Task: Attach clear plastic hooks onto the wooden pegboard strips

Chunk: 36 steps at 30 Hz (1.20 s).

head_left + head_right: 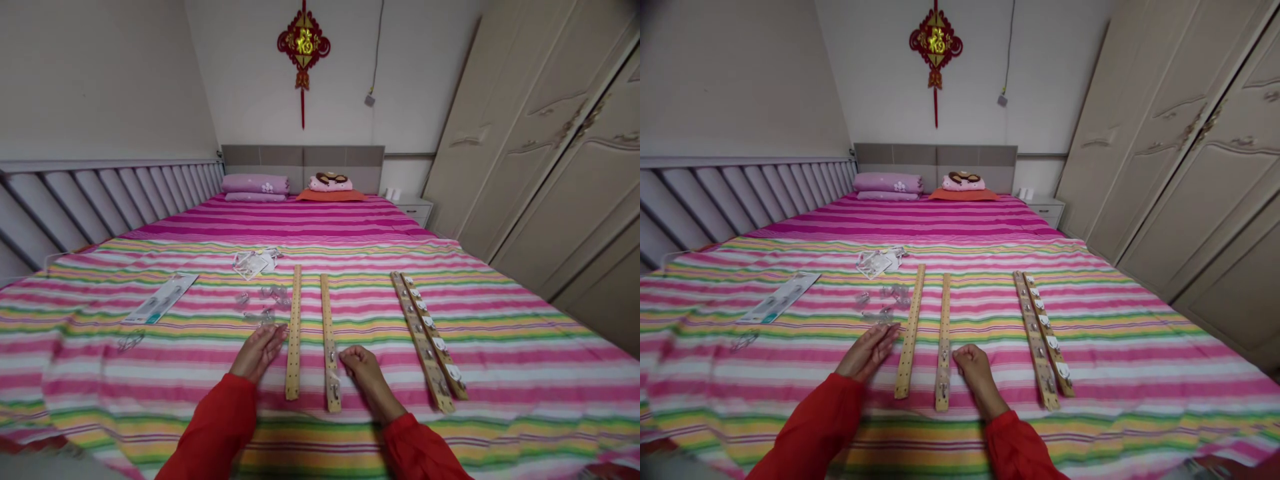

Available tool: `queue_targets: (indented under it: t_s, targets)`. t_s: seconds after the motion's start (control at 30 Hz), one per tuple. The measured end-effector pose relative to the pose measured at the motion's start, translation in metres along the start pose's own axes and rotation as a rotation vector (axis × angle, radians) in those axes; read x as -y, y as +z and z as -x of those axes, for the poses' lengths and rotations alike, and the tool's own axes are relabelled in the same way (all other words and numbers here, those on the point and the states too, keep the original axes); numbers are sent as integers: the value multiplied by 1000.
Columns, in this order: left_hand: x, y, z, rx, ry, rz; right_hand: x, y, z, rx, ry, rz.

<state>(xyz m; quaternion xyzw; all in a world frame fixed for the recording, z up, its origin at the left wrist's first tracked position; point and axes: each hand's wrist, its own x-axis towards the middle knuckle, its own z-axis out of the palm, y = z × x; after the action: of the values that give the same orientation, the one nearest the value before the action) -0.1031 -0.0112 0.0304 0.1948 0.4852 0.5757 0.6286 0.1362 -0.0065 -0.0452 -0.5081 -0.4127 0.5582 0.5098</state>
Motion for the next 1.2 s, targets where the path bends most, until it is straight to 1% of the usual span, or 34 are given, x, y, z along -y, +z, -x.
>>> queue_targets:
  t_s: [0.07, 0.13, 0.2, 0.27, 0.3, 0.37, 0.47, 0.53, 0.63, 0.73, 0.8, 0.83, 0.87, 0.93, 1.0, 1.03, 1.1, 1.13, 1.17, 1.2]
  targets:
    - [6, 5, 8, 48, 69, -95, 4, 0, 2, 0, 10, -40]
    - [12, 12, 17, 69, 153, -180, 9, -1, 6, 0, 20, -88]
    - [19, 20, 25, 66, 224, -237, 14, 0, 11, 0, 24, -141]
    - [26, 29, 34, 55, 237, -249, 19, 2, 17, -3, 5, -195]
    - [29, 34, 38, 51, 216, -233, 22, 4, 20, 2, -14, -217]
    - [35, 43, 46, 54, 114, -163, 30, 7, 28, 33, -53, -237]
    - [42, 55, 57, 76, -129, -9, 42, 11, 38, 94, -79, -210]
    - [44, 61, 62, 69, -262, 84, 49, 13, 44, 105, -100, -177]
    - [45, 65, 67, 51, -349, 167, 55, 13, 50, 110, -153, -127]
    - [45, 68, 70, 74, -379, 164, 56, 14, 54, 99, -208, -113]
    - [48, 69, 70, 96, -340, 118, 54, 15, 56, 81, -208, -129]
    - [50, 69, 69, 109, -293, 74, 54, 16, 57, 70, -194, -144]
    - [52, 69, 69, 127, -229, 10, 53, 17, 58, 59, -176, -163]
    - [57, 69, 70, 193, -59, -158, 52, 17, 58, 38, -146, -208]
    - [59, 68, 73, 320, 99, -324, 52, 17, 56, 37, -128, -258]
    - [60, 68, 76, 399, 152, -389, 52, 16, 54, 42, -119, -285]
    - [59, 68, 81, 540, 205, -482, 51, 14, 52, 54, -88, -335]
    - [58, 68, 82, 578, 221, -516, 50, 13, 51, 57, -70, -352]
    - [56, 68, 83, 577, 247, -540, 50, 12, 50, 59, -52, -363]
    - [54, 68, 83, 537, 287, -558, 49, 11, 49, 61, -37, -368]
